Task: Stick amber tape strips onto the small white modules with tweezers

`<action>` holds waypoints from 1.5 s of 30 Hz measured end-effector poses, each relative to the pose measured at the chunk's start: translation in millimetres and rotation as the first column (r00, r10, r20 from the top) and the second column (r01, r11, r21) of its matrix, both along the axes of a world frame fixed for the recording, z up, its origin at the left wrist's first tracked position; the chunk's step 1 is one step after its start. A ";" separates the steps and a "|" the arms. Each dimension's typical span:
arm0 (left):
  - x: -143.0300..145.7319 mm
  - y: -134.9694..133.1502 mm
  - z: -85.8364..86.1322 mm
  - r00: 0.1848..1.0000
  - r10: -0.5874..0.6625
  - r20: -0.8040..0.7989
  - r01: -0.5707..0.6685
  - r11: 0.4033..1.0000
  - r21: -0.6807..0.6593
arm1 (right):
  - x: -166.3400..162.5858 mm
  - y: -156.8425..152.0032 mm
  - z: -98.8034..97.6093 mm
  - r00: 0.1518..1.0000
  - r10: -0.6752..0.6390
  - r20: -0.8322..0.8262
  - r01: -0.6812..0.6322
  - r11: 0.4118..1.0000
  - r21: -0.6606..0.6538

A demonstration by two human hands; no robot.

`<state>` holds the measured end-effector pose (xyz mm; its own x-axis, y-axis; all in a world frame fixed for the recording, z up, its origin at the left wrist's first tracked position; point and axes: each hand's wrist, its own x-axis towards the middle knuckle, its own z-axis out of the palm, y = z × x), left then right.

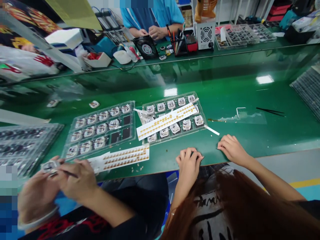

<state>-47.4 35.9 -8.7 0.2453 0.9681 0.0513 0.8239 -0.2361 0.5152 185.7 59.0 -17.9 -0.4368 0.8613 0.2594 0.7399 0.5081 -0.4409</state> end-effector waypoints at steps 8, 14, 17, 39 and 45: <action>-4.9 5.9 3.7 1.000 -0.026 0.004 0.026 0.998 0.052 | 3.0 10.9 1.2 0.995 -0.075 -0.069 0.074 0.997 -0.015; 0.7 10.9 6.8 0.984 -0.108 -0.141 0.116 0.992 0.051 | -13.4 19.9 10.6 0.999 -0.026 -0.046 0.026 1.000 -0.007; 0.7 11.1 6.7 0.979 -0.115 -0.169 0.117 0.993 0.002 | -15.9 17.7 11.8 0.997 0.004 -0.083 -0.005 1.000 -0.008; -8.9 -7.9 -6.0 0.990 -0.086 -0.109 0.083 0.996 -0.029 | -21.6 42.9 13.8 0.972 0.002 0.235 0.017 0.997 -0.079; -17.8 -9.2 -7.9 0.998 -0.057 0.010 0.057 0.998 -0.021 | -7.9 36.9 3.7 0.992 -0.127 -0.005 0.127 0.992 -0.017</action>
